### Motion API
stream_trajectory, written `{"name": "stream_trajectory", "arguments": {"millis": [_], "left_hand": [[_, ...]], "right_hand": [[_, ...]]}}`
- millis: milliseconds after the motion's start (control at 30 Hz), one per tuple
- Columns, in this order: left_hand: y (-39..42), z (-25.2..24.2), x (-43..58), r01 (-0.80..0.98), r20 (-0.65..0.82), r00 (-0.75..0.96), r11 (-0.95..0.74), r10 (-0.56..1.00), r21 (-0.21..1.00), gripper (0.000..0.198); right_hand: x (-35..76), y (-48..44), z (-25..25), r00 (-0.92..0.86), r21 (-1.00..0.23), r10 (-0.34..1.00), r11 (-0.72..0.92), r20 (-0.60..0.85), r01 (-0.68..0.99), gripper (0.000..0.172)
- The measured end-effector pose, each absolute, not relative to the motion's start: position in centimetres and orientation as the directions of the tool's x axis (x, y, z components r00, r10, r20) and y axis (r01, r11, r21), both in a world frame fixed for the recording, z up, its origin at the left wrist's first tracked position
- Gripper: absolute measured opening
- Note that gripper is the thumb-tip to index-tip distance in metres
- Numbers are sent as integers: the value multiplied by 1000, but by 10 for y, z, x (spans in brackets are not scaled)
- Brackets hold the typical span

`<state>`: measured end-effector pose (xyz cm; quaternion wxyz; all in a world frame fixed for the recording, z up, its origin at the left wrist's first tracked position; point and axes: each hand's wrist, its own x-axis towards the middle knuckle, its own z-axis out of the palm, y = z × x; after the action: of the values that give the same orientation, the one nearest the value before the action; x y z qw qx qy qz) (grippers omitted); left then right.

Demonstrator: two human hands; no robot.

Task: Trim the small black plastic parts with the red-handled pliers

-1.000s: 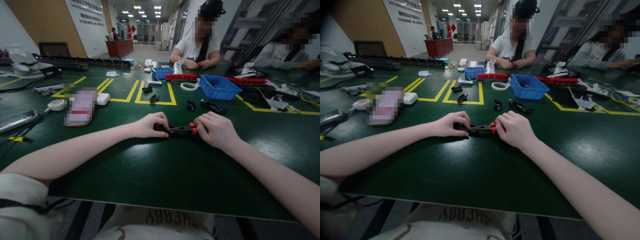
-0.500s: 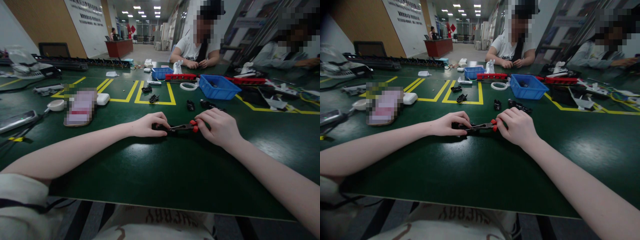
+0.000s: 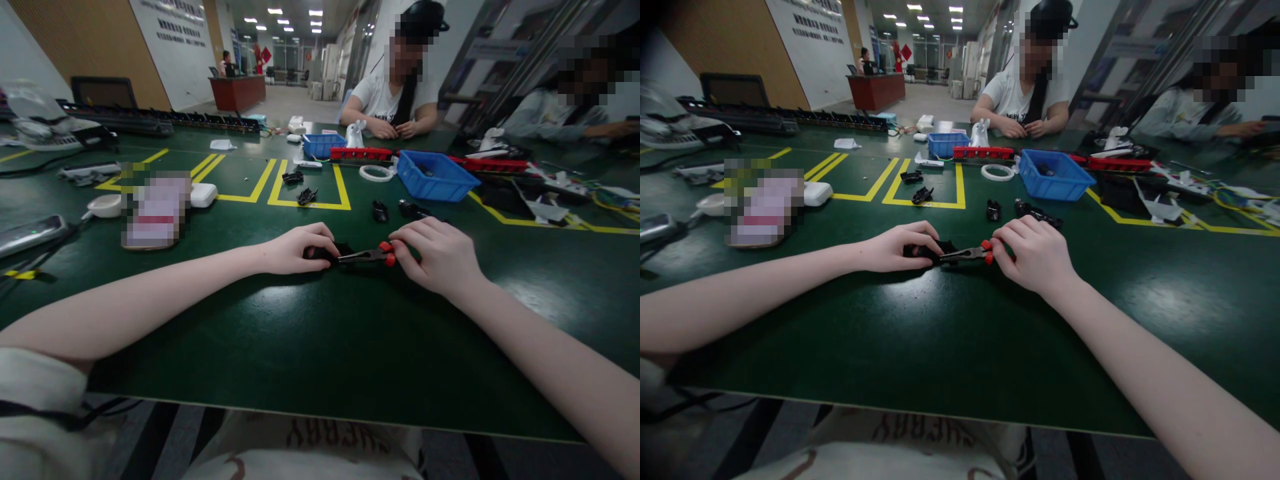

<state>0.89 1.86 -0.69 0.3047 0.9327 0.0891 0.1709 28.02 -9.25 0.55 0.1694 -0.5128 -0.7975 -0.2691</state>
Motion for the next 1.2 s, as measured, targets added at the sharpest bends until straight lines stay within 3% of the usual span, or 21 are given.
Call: {"name": "stream_trajectory", "arguments": {"millis": [667,1200], "left_hand": [[17,-9,8,-7,302,934,-836,191,549,26],[20,-7,10,-3,302,926,-798,225,602,20]], "right_hand": [[281,-89,2,-447,320,715,318,537,893,25],[275,-90,1,-415,243,742,337,526,910,24]]}}
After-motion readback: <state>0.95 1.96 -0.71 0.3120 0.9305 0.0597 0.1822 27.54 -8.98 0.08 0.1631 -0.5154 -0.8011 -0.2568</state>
